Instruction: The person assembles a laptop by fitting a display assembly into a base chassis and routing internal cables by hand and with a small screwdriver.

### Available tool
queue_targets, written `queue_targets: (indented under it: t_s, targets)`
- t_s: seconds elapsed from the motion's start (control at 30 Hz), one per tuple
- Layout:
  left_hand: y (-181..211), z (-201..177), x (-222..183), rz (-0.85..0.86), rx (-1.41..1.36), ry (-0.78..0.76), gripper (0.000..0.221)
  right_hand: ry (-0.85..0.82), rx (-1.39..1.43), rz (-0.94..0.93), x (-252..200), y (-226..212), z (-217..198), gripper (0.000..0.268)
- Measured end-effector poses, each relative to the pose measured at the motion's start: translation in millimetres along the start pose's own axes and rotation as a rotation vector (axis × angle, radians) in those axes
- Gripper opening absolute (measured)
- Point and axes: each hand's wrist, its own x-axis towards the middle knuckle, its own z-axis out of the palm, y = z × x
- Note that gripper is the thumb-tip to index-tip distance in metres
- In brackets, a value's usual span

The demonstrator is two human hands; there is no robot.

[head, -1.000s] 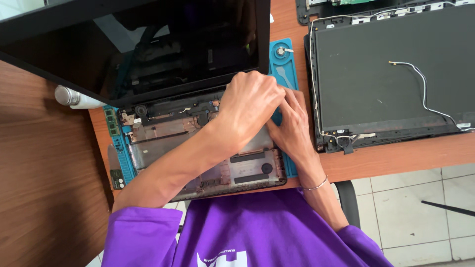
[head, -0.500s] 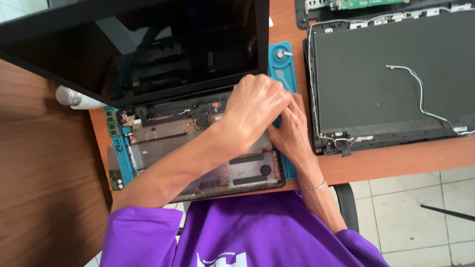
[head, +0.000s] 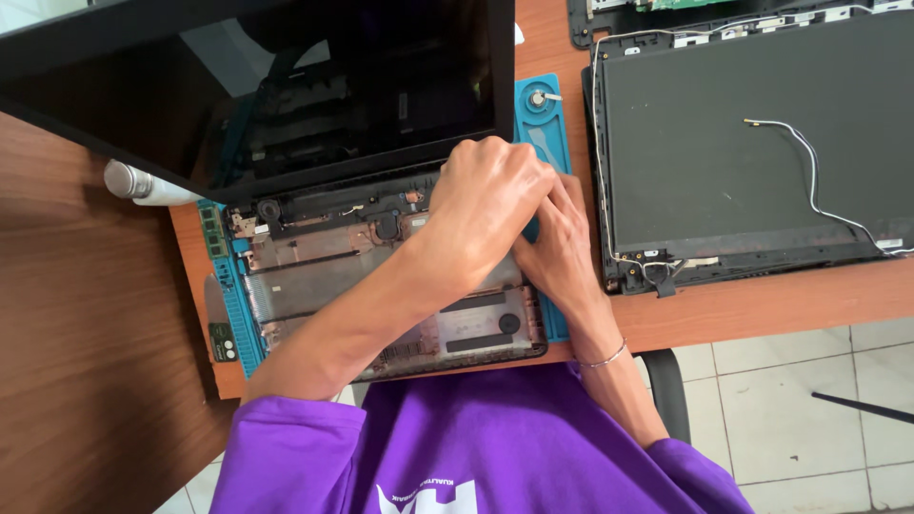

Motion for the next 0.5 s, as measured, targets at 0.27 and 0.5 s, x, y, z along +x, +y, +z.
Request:
queue_targets:
  t_s: [0.27, 0.5]
  targets:
    - [1.0, 2.4, -3.0, -0.049, 0.305, -0.196, 0.012, 0.001, 0.011, -0.007, 0.5, -8.0, -1.8, 0.051]
    - [-10.9, 3.7, 7.3, 0.048, 0.164, -0.262, 0.006, -0.008, 0.016, 0.043, -0.4, -0.3, 0.7, 0.040]
